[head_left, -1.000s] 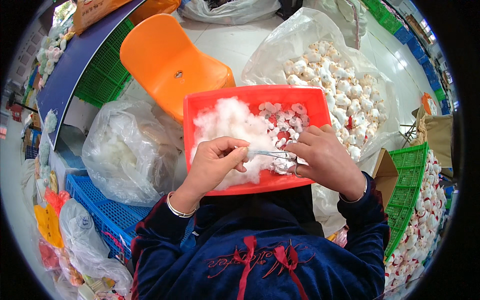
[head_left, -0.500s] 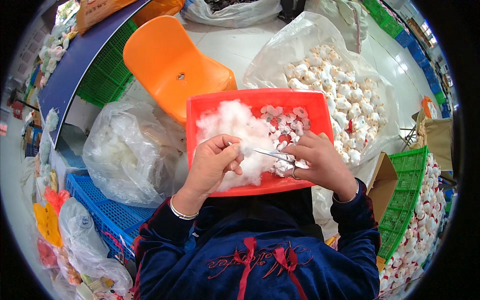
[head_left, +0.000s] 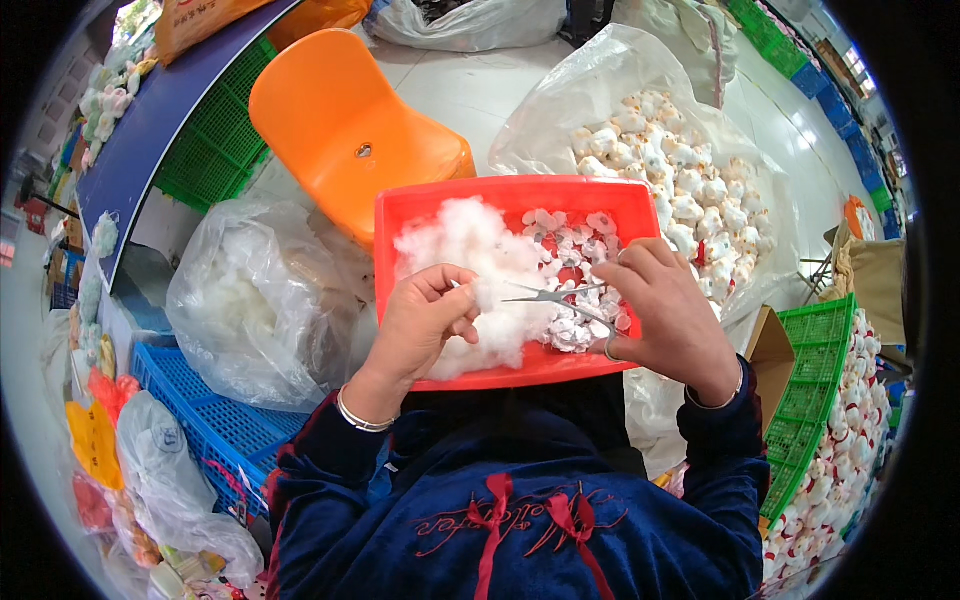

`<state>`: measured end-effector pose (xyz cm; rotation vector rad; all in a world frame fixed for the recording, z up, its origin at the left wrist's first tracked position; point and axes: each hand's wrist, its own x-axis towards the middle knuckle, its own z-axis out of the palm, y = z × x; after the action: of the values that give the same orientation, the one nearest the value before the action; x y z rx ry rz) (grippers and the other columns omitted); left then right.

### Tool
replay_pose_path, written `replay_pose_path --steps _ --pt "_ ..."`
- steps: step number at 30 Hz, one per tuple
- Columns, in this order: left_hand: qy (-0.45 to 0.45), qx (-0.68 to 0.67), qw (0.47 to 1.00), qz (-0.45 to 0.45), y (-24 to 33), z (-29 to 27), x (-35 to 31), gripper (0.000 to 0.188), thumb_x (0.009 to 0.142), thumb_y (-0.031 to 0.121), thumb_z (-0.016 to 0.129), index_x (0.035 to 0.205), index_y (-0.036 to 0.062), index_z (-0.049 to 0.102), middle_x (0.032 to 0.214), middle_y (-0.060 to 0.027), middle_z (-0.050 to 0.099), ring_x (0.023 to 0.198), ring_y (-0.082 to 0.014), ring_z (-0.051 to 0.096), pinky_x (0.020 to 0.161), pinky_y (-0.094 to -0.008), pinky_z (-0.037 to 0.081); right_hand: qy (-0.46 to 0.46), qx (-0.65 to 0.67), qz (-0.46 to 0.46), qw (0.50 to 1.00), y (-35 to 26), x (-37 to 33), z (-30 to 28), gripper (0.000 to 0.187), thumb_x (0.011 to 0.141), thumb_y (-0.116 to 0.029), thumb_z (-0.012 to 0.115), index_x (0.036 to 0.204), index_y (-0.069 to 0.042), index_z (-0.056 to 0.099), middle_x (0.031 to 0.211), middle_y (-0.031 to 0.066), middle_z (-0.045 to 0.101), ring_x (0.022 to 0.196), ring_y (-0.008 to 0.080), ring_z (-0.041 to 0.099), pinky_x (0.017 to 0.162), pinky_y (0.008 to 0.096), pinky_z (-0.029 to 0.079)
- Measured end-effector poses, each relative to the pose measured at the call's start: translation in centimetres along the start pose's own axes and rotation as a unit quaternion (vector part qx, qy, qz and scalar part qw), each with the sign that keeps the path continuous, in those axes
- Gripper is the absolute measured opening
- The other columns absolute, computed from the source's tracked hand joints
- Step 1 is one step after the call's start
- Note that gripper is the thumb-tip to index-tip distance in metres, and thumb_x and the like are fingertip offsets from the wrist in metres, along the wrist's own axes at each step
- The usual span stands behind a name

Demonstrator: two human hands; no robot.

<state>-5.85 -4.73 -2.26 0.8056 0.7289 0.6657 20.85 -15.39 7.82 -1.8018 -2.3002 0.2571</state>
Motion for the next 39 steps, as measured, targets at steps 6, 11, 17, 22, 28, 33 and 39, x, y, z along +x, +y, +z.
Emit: replay_pose_path --steps 6,11,17,22,28,33,39 --pt "-0.024 -0.057 0.997 -0.045 0.2 0.7 -0.4 0.012 0.100 0.006 0.064 0.111 0.0010 0.066 0.077 -0.0016 0.062 0.059 -0.0048 0.052 0.056 -0.0253 0.057 0.019 0.052 -0.027 0.998 0.0 0.6 2.9 0.072 0.064 -0.029 0.092 0.127 -0.008 0.064 0.119 0.0129 0.060 0.119 0.0346 0.055 0.100 0.0452 0.044" --pt "-0.027 -0.060 0.997 -0.047 0.5 0.6 -0.6 0.014 0.100 0.006 0.063 0.112 -0.0002 0.068 0.078 -0.0024 0.063 0.060 -0.0049 0.054 0.057 -0.0256 0.057 -0.019 0.021 -0.024 0.999 0.3 0.4 2.8 0.054 0.071 -0.030 0.088 0.120 -0.012 0.071 0.101 0.0057 0.064 0.101 0.0266 0.060 0.085 0.0417 0.044" --pt "-0.019 0.009 1.000 0.006 0.4 0.4 -0.1 0.017 0.100 0.004 0.065 0.114 -0.0035 0.072 0.083 -0.0050 0.067 0.065 -0.0080 0.060 0.063 -0.0251 0.059 -0.013 0.009 -0.036 0.999 0.4 0.0 2.1 0.038 0.076 -0.029 0.084 0.110 -0.013 0.074 0.088 0.0045 0.064 0.090 0.0263 0.062 0.078 0.0410 0.044" --pt "-0.026 0.151 0.987 0.054 1.3 1.3 -0.9 0.019 0.100 0.004 0.067 0.115 -0.0042 0.073 0.089 -0.0075 0.072 0.074 -0.0107 0.067 0.068 -0.0249 0.059 -0.087 0.049 -0.021 0.995 -0.4 0.2 0.8 0.032 0.079 -0.030 0.082 0.101 -0.009 0.073 0.081 0.0110 0.066 0.082 0.0331 0.066 0.072 0.0451 0.047" --pt "0.022 0.193 0.959 0.205 -0.3 1.5 -0.5 0.019 0.099 0.006 0.070 0.116 -0.0021 0.074 0.090 -0.0051 0.073 0.079 -0.0094 0.068 0.069 -0.0237 0.056 -0.147 0.345 0.065 0.925 -2.0 -0.5 4.0 0.036 0.090 -0.036 0.080 0.096 -0.002 0.071 0.072 0.0182 0.064 0.062 0.0298 0.063 0.060 0.0386 0.049" --pt "0.117 0.391 0.852 0.328 -2.0 3.3 -0.9 0.016 0.097 0.005 0.072 0.111 -0.0025 0.073 0.087 -0.0101 0.072 0.077 -0.0153 0.070 0.071 -0.0283 0.055 -0.093 0.603 0.167 0.774 -5.8 0.0 7.1 0.030 0.100 -0.028 0.074 0.094 0.002 0.070 0.072 -0.0029 0.059 0.072 0.0044 0.050 0.062 0.0256 0.044" --pt "0.087 0.183 0.940 0.274 -2.3 3.7 -0.9 0.015 0.100 0.004 0.066 0.113 -0.0019 0.070 0.091 -0.0109 0.074 0.077 -0.0143 0.071 0.070 -0.0254 0.057 -0.051 0.523 0.188 0.830 -4.5 0.2 8.2 0.028 0.095 -0.026 0.078 0.101 0.001 0.075 0.068 -0.0004 0.059 0.067 0.0053 0.050 0.059 0.0271 0.043"
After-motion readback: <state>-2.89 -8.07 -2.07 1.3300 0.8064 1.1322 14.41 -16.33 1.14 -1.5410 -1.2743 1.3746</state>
